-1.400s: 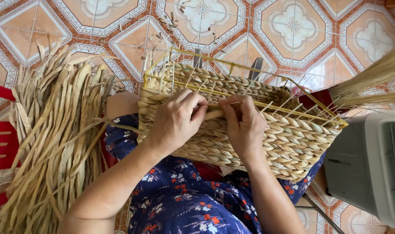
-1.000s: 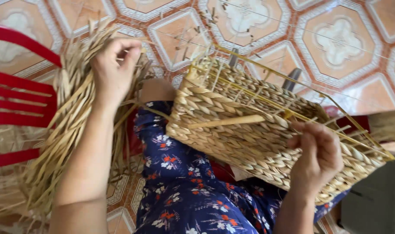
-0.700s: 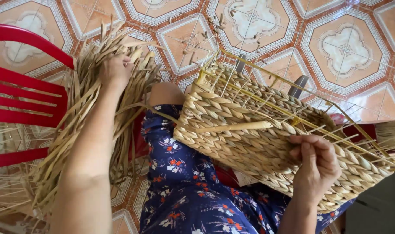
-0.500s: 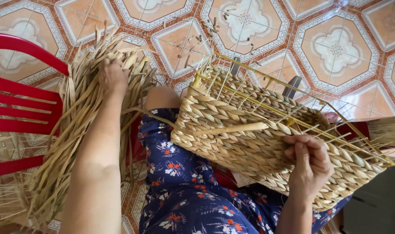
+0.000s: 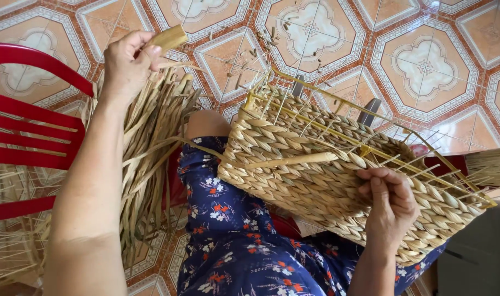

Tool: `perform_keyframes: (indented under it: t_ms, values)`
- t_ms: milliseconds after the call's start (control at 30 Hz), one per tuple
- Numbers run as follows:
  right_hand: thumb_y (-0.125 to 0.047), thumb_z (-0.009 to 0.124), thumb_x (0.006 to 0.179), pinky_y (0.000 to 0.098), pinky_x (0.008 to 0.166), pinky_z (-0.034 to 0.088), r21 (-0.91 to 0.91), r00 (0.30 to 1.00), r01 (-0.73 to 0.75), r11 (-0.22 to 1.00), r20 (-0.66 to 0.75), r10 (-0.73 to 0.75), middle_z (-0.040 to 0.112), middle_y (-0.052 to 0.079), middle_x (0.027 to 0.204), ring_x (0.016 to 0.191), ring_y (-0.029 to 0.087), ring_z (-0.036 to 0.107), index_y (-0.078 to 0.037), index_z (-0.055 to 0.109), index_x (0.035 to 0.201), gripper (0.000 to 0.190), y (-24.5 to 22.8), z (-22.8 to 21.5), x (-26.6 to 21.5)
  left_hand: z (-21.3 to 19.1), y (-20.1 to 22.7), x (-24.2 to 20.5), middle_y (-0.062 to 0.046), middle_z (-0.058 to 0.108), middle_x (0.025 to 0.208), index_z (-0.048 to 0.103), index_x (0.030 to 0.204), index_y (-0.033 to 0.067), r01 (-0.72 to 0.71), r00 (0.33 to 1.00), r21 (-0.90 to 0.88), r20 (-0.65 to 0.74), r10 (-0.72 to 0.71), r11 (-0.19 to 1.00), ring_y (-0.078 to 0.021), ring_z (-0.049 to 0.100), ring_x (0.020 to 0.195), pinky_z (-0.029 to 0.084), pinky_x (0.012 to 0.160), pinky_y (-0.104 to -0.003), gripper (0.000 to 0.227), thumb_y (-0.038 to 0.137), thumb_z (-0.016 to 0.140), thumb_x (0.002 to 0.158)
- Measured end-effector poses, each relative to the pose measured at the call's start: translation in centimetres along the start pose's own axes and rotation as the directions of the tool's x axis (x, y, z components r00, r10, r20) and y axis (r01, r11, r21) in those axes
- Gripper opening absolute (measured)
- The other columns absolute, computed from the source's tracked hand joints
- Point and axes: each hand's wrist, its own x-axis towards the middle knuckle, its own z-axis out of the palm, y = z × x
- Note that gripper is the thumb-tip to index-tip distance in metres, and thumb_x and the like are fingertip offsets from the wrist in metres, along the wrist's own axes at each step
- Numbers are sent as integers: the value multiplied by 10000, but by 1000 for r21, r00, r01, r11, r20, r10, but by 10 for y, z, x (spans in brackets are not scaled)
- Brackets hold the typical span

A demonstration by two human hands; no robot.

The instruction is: The person weaves a basket by hand, threading and wrapping dried plant fibers around a wire frame.

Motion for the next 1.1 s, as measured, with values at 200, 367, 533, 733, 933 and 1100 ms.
perform_keyframes:
  t_ms: [200, 367, 533, 733, 933, 1100]
  values:
    - [-52, 613, 1087, 258, 772, 597, 11, 987, 153, 988, 56, -154, 745, 113, 1087, 857, 113, 713, -12, 674, 1152, 98, -5, 5, -1, 32, 99, -51, -57, 706, 913, 690, 1233, 89, -730, 667, 358, 184, 722, 583, -119, 629, 730, 507, 551, -181, 154, 62, 661, 1084]
    - [-209, 660, 999, 275, 934, 565, 10, 936, 269, 963, 235, -264, 646, 132, 1272, 1085, 149, 670, 23, 543, 1318, 411, -79, 45, -6, 109, 180, -130, -70, 705, 906, 684, 1171, 77, -923, 385, 150, 322, 865, 356, -144, 671, 780, 559, 624, -232, 141, 16, 685, 1044]
    - [-192, 798, 900, 324, 723, 551, -683, 950, 111, 722, 286, 124, 706, 162, 891, 739, 235, 630, 22, 694, 1394, 548, -23, -4, -26, 163, 201, -157, -100, 726, 996, 653, 1169, 48, -963, 256, -4, 295, 920, 269, -200, 716, 893, 610, 733, -310, 193, 101, 692, 988]
    - [-94, 603, 1010, 258, 820, 536, -176, 987, -161, 971, -35, 158, 723, 80, 992, 880, 110, 654, 81, 641, 1304, 344, 4, -97, -44, 152, 195, -135, -60, 689, 820, 684, 1142, 76, -913, 332, -49, 487, 808, 405, -167, 685, 739, 583, 625, -276, 186, 94, 727, 962]
    - [-141, 604, 1056, 250, 696, 444, 90, 944, -287, 954, -142, 297, 647, 71, 888, 761, 104, 539, 112, 670, 1199, 298, 31, -173, -98, 128, 219, -127, -40, 724, 990, 745, 1218, 99, -956, 292, 133, 459, 839, 260, -172, 664, 934, 560, 801, -278, 342, 154, 856, 900]
    - [-262, 591, 1083, 285, 700, 455, 558, 919, -16, 830, -318, 232, 646, 41, 930, 746, 116, 534, 2, 591, 1253, 314, 51, -212, -119, 119, 221, -147, -74, 704, 1191, 754, 1194, 103, -875, 475, 220, 220, 852, 431, -240, 630, 1086, 521, 951, -363, 225, 46, 826, 989]
